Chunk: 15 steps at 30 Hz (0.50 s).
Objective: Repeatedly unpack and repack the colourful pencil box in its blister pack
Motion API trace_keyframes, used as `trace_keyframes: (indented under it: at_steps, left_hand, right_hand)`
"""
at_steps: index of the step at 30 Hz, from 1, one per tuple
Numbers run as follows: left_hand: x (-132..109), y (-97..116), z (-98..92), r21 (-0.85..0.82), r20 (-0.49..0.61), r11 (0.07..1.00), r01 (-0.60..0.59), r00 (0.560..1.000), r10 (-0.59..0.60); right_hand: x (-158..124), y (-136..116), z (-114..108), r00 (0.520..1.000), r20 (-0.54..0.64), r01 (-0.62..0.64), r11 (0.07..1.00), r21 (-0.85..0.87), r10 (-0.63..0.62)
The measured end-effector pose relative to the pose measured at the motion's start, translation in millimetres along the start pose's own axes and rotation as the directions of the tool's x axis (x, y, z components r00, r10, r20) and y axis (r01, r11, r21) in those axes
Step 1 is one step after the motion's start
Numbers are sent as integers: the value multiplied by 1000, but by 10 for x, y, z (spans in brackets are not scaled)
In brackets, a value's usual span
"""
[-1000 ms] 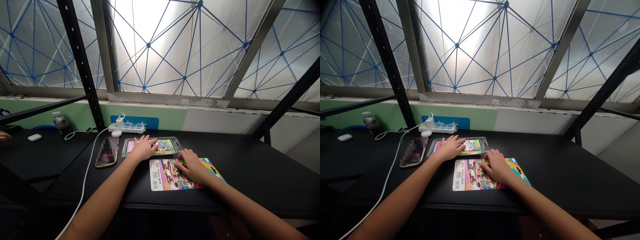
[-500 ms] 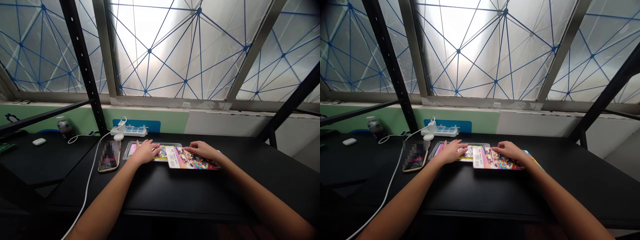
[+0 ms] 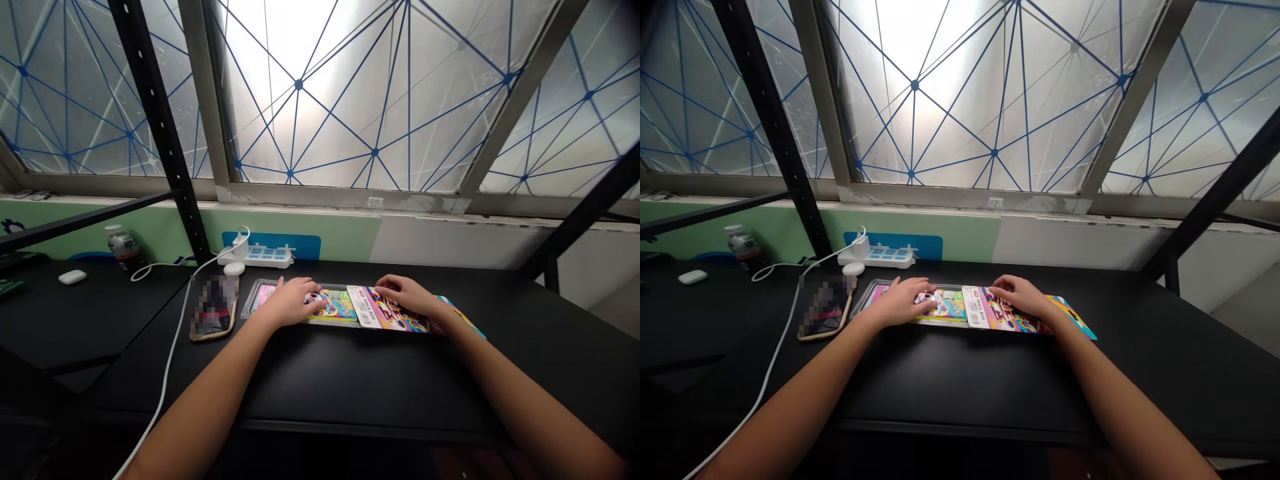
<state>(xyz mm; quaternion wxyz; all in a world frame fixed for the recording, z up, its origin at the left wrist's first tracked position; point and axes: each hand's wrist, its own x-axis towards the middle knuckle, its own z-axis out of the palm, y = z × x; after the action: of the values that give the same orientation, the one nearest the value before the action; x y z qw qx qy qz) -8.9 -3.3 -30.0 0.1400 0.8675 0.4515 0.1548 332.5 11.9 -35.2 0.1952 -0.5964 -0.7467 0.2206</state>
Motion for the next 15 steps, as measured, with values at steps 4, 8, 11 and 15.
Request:
trace_keyframes:
  at_steps: [4, 8, 11, 15]
  left_hand:
    - [-11, 12, -31, 25, 19, 1000, -16, 1000, 15]
    - [-14, 16, -58, 42, 59, 998, -37, 998, 34]
    - [-18, 15, -65, 51, 79, 998, -39, 996, 35]
    - [-24, 27, -61, 53, 80, 998, -30, 996, 25]
  right_hand:
    - [13, -113, 96, 999, 5, 38, 999, -5, -38]
    - [-22, -54, 14, 1000, 6, 13, 1000, -13, -12]
    - [-71, -8, -58, 1000, 0, 3, 1000, -27, -3]
    - [-110, -27, -81, 1000, -26, -13, 999, -53, 12]
